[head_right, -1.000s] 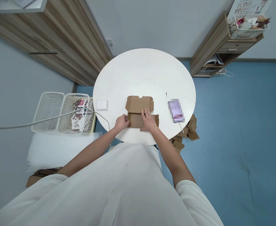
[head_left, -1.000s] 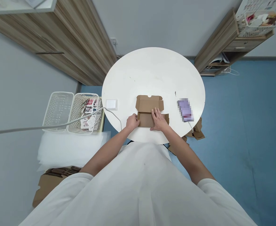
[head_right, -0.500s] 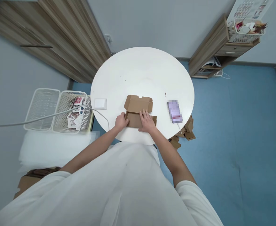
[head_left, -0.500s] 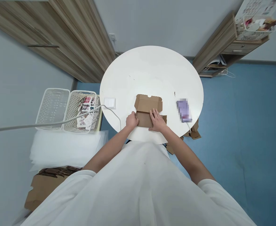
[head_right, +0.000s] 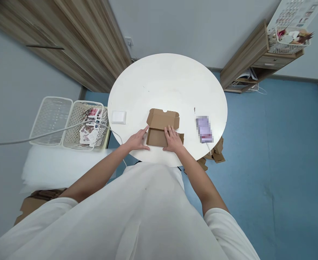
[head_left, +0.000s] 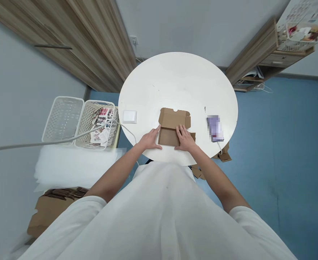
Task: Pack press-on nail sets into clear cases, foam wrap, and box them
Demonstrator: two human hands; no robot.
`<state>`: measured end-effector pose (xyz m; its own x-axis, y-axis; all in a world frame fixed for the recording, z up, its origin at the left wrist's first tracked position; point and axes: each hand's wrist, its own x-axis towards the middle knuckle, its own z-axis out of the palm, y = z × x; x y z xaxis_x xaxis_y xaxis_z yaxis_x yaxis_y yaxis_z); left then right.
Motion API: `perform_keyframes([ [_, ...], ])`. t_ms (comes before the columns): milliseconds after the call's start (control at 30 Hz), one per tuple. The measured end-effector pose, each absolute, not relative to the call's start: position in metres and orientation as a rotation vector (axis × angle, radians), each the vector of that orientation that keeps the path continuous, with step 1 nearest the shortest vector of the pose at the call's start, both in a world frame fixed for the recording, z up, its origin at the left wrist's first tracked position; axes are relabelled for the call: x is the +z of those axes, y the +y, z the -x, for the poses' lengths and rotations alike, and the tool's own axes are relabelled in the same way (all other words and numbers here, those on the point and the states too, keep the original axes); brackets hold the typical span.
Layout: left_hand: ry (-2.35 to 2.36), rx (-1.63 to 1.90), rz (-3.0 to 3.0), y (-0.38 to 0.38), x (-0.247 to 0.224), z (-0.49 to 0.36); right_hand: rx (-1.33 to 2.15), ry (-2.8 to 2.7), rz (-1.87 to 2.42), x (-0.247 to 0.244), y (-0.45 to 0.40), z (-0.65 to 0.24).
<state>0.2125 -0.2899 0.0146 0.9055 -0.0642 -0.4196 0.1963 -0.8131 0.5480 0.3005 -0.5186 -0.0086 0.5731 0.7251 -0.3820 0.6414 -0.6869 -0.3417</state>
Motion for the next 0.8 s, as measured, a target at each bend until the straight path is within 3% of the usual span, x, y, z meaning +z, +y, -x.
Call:
perform_keyframes([
  [333, 0.024, -0.681, -2.554, -0.296, 0.009, -0.237, 0.673, -1.095, 2.686, 0.002, -0.515, -0.294],
  [467, -0.002, -0.679, -2.529, -0.295, 0.006, -0.234, 0.471, -0.576, 2.705, 0.004, -0.542, -0.273],
  [633, -0.006, -0.664, -2.469, -0.295, 0.004, -0.233, 0.485, 0.221, 2.307, -0.005, -0.568, -0.253],
  [800, 0.014, -0.674, -2.454, -0.296, 0.003, -0.232, 0.57, 0.377, 1.985, -0.003, -0.556, -0.259],
])
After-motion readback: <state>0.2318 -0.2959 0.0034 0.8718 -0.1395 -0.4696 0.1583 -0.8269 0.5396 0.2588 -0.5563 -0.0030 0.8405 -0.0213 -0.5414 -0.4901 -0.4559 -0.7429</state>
